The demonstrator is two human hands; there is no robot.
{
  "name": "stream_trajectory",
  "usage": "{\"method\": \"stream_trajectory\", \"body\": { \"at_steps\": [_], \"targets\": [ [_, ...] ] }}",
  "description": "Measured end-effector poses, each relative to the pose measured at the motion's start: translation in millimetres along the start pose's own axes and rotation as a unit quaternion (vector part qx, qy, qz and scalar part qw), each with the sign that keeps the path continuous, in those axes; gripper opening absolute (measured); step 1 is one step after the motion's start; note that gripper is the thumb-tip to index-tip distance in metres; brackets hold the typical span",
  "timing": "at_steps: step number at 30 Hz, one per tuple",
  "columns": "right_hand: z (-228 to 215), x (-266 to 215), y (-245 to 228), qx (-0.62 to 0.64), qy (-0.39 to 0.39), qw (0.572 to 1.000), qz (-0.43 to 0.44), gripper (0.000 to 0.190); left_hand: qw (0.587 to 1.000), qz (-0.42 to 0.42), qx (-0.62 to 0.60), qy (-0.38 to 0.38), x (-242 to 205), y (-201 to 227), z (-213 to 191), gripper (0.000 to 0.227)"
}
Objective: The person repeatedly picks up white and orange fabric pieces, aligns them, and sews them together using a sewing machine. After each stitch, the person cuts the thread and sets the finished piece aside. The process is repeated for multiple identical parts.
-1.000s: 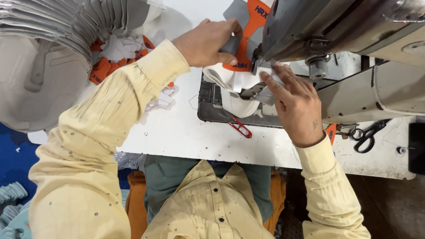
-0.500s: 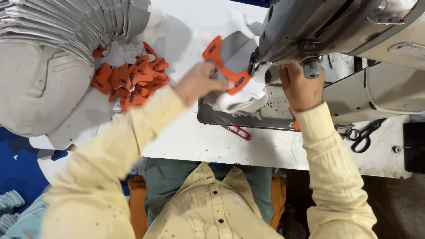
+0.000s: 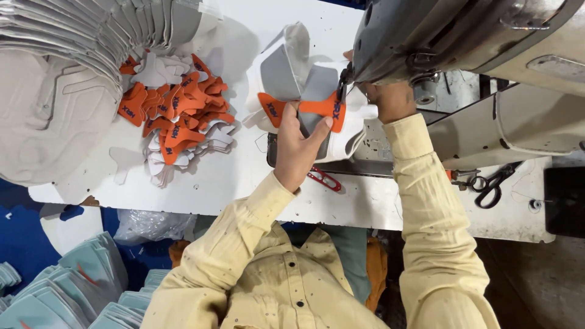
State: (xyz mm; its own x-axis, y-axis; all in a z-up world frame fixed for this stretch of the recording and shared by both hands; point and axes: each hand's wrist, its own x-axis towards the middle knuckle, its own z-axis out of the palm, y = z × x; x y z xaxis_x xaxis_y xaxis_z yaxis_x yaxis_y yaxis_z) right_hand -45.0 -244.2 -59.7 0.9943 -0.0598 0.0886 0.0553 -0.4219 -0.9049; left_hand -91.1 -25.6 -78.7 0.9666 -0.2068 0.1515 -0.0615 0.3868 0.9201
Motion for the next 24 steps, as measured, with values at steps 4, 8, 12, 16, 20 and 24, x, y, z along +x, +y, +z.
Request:
{"method": "stream_trajectory", "body": {
  "at_steps": [4, 8, 12, 16, 20, 24],
  "targets": [
    [-4, 16, 14, -0.283, 0.018, 0.936, -0.209, 0.035, 1.0, 0.0, -0.022, 0.007, 5, -3, 2, 0.041],
    [-5, -1, 13, -0.318, 0.031, 0.904, -0.286, 0.04, 0.999, 0.005, -0.042, 0.015, 9, -11, 3, 0.041],
    [8, -34, 54, -0.064, 0.249, 0.965, -0.062, 0.016, 0.997, -0.023, -0.065, 0.017, 11, -5, 0, 0.044],
    [70, -143, 46, 0.075, 0.383, 0.921, 0.013, 0.014, 0.999, -0.005, -0.047, 0.017, 10, -11, -1, 0.044],
    [124, -184, 27, -0.144, 0.196, 0.966, -0.087, 0.037, 0.998, 0.011, -0.063, 0.019, 10, -20, 2, 0.043],
    [143, -186, 19, -0.321, 0.15, 0.932, -0.078, 0.034, 1.0, 0.014, -0.006, 0.009, 7, -9, -3, 0.04]
  ]
}}
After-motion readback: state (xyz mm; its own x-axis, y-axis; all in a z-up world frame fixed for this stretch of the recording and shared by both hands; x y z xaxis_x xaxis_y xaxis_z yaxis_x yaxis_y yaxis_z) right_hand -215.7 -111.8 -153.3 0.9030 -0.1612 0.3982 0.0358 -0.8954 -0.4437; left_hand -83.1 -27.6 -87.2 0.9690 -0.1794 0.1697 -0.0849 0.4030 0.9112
